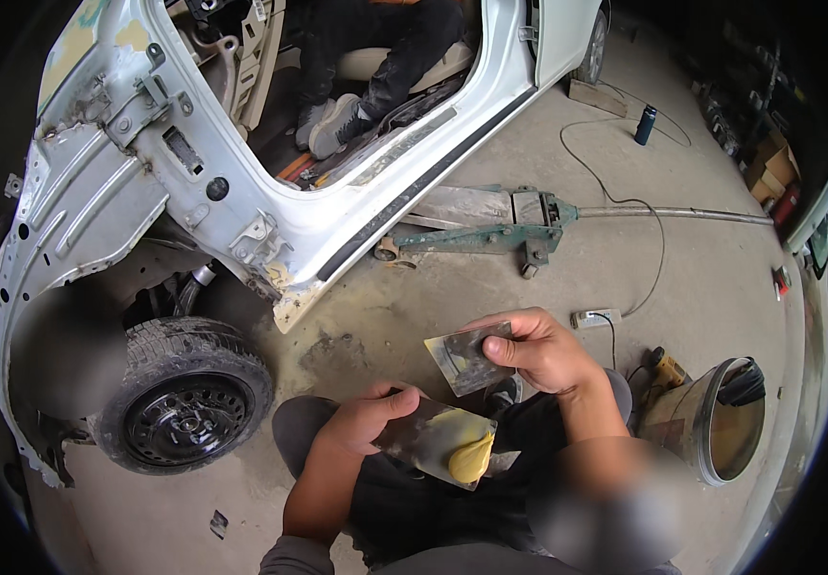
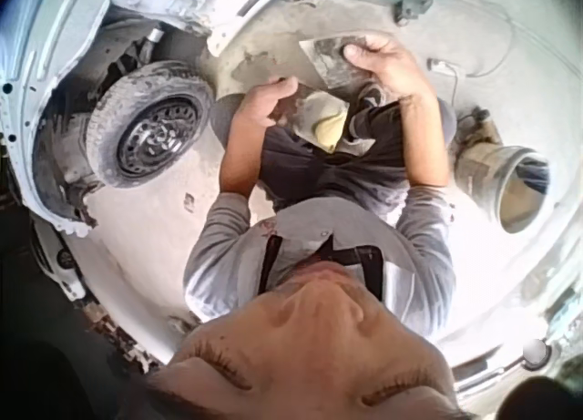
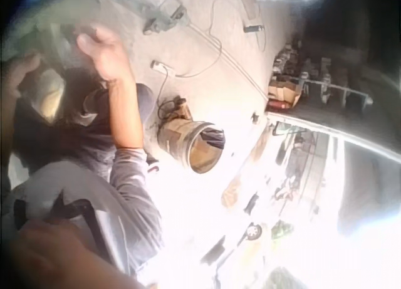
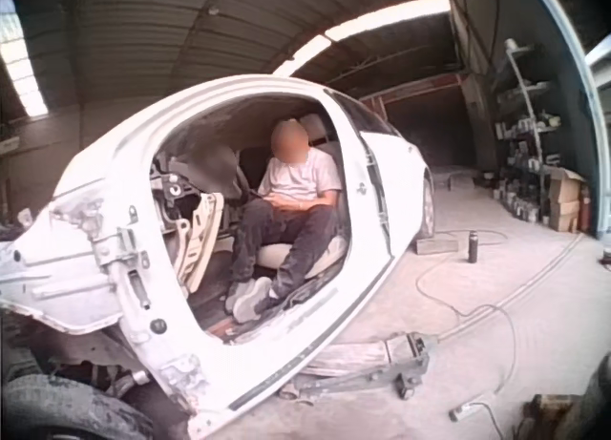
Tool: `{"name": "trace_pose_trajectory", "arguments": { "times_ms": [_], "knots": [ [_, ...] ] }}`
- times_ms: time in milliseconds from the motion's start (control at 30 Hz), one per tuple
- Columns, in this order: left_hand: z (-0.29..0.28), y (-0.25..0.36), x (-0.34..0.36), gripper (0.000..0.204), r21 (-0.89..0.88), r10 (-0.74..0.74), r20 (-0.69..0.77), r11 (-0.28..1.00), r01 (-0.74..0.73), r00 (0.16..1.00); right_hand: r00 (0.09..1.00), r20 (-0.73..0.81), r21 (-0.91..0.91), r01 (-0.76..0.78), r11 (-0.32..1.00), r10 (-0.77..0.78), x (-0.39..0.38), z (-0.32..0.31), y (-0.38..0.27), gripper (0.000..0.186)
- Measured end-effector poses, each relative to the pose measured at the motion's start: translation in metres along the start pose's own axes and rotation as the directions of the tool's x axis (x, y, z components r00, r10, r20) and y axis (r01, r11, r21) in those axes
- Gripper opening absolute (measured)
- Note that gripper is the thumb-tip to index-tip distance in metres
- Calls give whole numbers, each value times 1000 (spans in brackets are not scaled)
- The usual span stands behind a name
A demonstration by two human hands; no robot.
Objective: The person scoops yellow body filler from a container, mixes it on a metal sheet, and applies it to the front fender area of a white car using a spreader. They then smooth the filler along the fender edge and door frame.
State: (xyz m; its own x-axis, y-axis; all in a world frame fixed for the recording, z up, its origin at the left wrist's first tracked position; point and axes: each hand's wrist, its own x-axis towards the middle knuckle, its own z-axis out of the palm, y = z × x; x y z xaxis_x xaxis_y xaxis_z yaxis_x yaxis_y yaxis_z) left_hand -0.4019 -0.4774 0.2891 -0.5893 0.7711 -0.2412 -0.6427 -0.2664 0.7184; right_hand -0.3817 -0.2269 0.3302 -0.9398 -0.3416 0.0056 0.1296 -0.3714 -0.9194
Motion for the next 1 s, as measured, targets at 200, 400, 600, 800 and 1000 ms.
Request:
{"name": "trace_pose_trajectory", "arguments": {
  "times_ms": [200,400,600,800,1000],
  "knots": [
    [-11,-14,8,28,100,-22,-138,994,36,990,975,165,-279,-98,955,148,-6,9,-24,23],
    [-22,-1,1,30,-40,-101,-84,994,98,991,966,250,-238,131,962,-69,-25,-5,-45,23],
    [19,-8,12,32,6,599,-366,767,-641,712,845,-371,161,467,869,-385,-22,19,-13,34],
    [27,-13,16,28,218,763,-430,607,-764,483,873,-246,-400,304,865,-421,-16,38,28,25],
    [26,-19,20,32,538,858,-444,485,-689,258,690,-242,-785,274,555,-682,-12,56,22,27]
  ]
}}
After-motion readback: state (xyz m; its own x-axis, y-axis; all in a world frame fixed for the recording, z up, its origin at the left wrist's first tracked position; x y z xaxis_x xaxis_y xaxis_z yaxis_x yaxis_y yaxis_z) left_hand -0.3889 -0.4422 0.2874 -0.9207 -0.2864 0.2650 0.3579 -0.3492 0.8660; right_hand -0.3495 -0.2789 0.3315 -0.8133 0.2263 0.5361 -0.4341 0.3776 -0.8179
